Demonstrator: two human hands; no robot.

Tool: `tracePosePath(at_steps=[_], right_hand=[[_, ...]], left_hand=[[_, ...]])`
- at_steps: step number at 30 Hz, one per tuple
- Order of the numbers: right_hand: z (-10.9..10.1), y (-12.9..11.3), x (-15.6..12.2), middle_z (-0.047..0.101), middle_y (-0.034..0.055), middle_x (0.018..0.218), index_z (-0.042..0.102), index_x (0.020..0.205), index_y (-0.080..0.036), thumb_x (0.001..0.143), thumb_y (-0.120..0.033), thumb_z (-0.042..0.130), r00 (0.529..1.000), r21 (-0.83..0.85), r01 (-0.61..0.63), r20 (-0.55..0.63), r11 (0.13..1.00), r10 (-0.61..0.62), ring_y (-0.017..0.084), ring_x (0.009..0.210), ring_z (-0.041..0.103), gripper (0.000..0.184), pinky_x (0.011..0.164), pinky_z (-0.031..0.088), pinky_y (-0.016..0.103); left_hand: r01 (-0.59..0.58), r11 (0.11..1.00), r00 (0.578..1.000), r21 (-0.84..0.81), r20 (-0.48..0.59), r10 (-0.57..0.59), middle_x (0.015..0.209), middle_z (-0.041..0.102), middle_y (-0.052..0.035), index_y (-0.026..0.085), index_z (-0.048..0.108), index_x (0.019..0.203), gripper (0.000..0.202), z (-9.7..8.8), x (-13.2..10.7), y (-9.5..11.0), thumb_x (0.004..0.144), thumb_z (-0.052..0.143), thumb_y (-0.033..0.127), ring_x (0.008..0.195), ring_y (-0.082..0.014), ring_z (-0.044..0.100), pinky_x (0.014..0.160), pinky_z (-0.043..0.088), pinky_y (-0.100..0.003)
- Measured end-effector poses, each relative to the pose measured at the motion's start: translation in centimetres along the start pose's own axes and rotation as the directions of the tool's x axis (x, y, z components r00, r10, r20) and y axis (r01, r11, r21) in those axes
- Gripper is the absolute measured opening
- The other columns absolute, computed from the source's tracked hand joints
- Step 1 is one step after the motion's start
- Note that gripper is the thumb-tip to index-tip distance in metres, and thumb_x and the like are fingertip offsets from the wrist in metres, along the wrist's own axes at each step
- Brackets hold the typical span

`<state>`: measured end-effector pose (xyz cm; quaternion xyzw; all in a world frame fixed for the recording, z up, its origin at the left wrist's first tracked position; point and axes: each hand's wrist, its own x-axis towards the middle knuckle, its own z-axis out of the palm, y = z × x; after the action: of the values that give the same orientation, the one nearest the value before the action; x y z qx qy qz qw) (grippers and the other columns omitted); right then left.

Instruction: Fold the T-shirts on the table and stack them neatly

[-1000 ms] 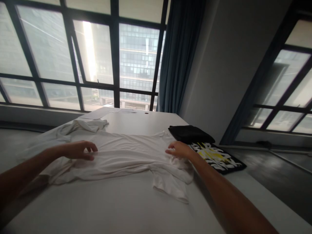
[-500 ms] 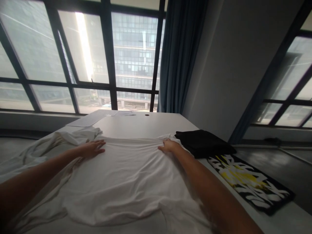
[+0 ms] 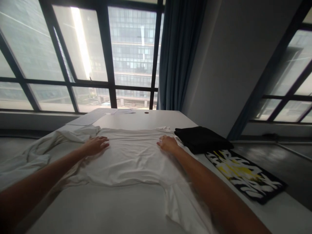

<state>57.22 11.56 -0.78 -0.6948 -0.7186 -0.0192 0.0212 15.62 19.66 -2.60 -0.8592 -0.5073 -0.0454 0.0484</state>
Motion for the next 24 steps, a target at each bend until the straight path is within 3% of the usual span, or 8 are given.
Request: tracePosePath(at_steps=[3, 8, 12, 14, 19, 21, 24], right_hand=[[-1.0, 0.3, -5.0, 0.061, 0.0124, 0.133, 0.065, 0.125, -0.019, 0.089, -0.046, 0.053, 0.999, 0.004, 0.023, 0.047, 1.0, -0.023, 0.029, 0.118, 0.059, 0.046, 0.098, 0.043, 0.039], [-3.3, 1.1, -12.4, 0.073, 0.0106, 0.111, 0.073, 0.111, -0.018, 0.082, -0.039, 0.061, 0.987, 0.121, 0.042, 0.146, 0.992, -0.06, 0.024, 0.099, 0.067, 0.037, 0.084, 0.049, 0.028], [-4.0, 2.1, -16.2, 0.075, 0.0079, 0.094, 0.077, 0.098, -0.016, 0.072, -0.03, 0.068, 0.94, 0.299, 0.099, 0.285, 0.949, -0.188, 0.022, 0.084, 0.069, 0.031, 0.072, 0.05, 0.025], [-3.6, 3.0, -17.5, 0.075, 0.0074, 0.092, 0.077, 0.096, -0.015, 0.066, -0.022, 0.067, 0.934, 0.348, 0.066, 0.307, 0.935, -0.18, 0.023, 0.085, 0.068, 0.033, 0.072, 0.05, 0.026], [-2.5, 5.4, -19.9, 0.074, 0.0077, 0.102, 0.076, 0.099, -0.015, 0.053, -0.004, 0.055, 0.966, 0.438, -0.015, 0.237, 0.899, -0.099, 0.023, 0.097, 0.067, 0.052, 0.084, 0.05, 0.026], [-2.3, 6.0, -20.3, 0.072, 0.0075, 0.109, 0.076, 0.102, -0.017, 0.049, -0.001, 0.055, 0.97, 0.393, -0.017, 0.231, 0.919, -0.081, 0.023, 0.102, 0.065, 0.059, 0.087, 0.049, 0.026], [-1.9, 6.1, -20.3, 0.068, 0.0069, 0.114, 0.074, 0.107, -0.021, 0.046, -0.001, 0.062, 0.974, 0.272, -0.022, 0.223, 0.962, -0.04, 0.023, 0.099, 0.064, 0.065, 0.084, 0.049, 0.026]], left_hand=[[-0.07, 0.996, 0.997, -0.056, 0.038, 0.072, 0.145, 0.053, -0.0108, 0.024, 0.061, 0.132, 0.06, -0.9, -4.9, 1.2, 0.089, 0.039, 0.059, 0.131, -0.031, 0.05, 0.109, 0.037, -0.046], [-0.048, 0.991, 0.994, -0.128, 0.088, 0.06, 0.147, 0.05, -0.0116, 0.025, 0.061, 0.132, 0.067, -2.6, -11.7, 1.6, 0.079, 0.05, 0.065, 0.129, -0.0338, 0.051, 0.106, 0.041, -0.046], [-0.049, 0.971, 0.998, -0.234, 0.033, 0.058, 0.124, 0.065, -0.0123, 0.022, 0.071, 0.112, 0.06, -3.2, -15.4, 0.6, 0.072, 0.057, 0.064, 0.115, -0.0321, 0.06, 0.101, 0.045, -0.04], [-0.054, 0.958, 0.998, -0.281, 0.01, 0.059, 0.114, 0.069, -0.0111, 0.021, 0.074, 0.102, 0.054, -3.2, -17.1, 0.0, 0.07, 0.059, 0.062, 0.108, -0.0305, 0.063, 0.098, 0.046, -0.038], [0.013, 0.911, 0.999, -0.412, -0.039, -0.032, 0.098, 0.07, -0.0092, 0.02, 0.075, 0.087, 0.042, -3.0, -19.8, -0.8, 0.068, 0.06, 0.055, 0.09, -0.0256, 0.066, 0.087, 0.05, -0.034], [0.055, 0.906, 0.994, -0.419, -0.06, -0.088, 0.091, 0.07, -0.008, 0.021, 0.074, 0.082, 0.037, -3.2, -20.2, -0.9, 0.066, 0.061, 0.052, 0.086, -0.0254, 0.065, 0.084, 0.05, -0.035], [0.092, 0.905, 0.992, -0.416, -0.042, -0.12, 0.083, 0.069, -0.0046, 0.023, 0.074, 0.089, 0.039, -3.3, -20.1, -0.8, 0.063, 0.063, 0.05, 0.08, -0.0239, 0.064, 0.079, 0.051, -0.033]])
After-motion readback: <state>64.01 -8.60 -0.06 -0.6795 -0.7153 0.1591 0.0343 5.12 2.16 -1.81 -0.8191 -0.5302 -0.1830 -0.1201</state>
